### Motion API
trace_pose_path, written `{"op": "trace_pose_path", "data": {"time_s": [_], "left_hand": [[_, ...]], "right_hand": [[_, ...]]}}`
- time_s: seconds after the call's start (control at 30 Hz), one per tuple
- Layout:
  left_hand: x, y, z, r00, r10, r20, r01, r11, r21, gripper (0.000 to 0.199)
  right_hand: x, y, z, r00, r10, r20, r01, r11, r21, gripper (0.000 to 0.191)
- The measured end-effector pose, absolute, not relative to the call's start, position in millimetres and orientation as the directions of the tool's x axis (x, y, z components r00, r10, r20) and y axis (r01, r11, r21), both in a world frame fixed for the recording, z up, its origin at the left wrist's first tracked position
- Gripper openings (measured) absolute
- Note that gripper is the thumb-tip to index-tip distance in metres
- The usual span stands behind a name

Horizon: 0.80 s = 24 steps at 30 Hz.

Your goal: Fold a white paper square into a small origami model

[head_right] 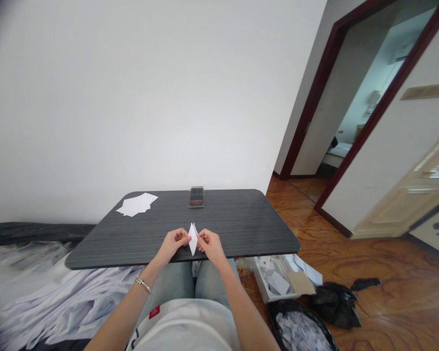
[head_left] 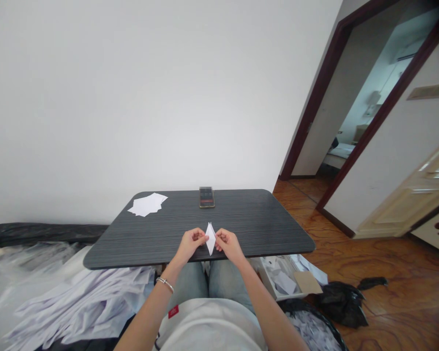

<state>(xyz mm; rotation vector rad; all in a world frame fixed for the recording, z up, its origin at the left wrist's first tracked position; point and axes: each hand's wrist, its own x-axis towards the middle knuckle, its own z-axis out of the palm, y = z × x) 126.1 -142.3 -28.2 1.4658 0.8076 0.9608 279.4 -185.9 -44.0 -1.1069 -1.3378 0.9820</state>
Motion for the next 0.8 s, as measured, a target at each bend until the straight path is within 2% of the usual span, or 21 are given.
{"op": "trace_pose_path", "data": {"time_s": [0.4, 0.6, 0.8], "left_hand": [[126.4, -142.9, -31.1, 0.431, 0.880, 0.200, -0.160, -0.143, 0.977, 0.027], [124.5, -144.8, -29.2, 0.497, 0.835, 0.237, -0.090, -0.222, 0.971, 0.017], [124.5, -147.1, -24.4, 0.514, 0.826, 0.231, -0.083, -0.221, 0.972, 0.018]], "right_hand": [[278.3, -185.0, -41.8, -0.012, 0.973, 0.230, 0.086, 0.230, -0.969, 0.018], [276.8, -186.5, -38.8, -0.019, 0.970, 0.242, 0.115, 0.243, -0.963, 0.019], [277.4, -185.8, -39.0, -0.006, 0.970, 0.242, 0.091, 0.241, -0.966, 0.019]]}}
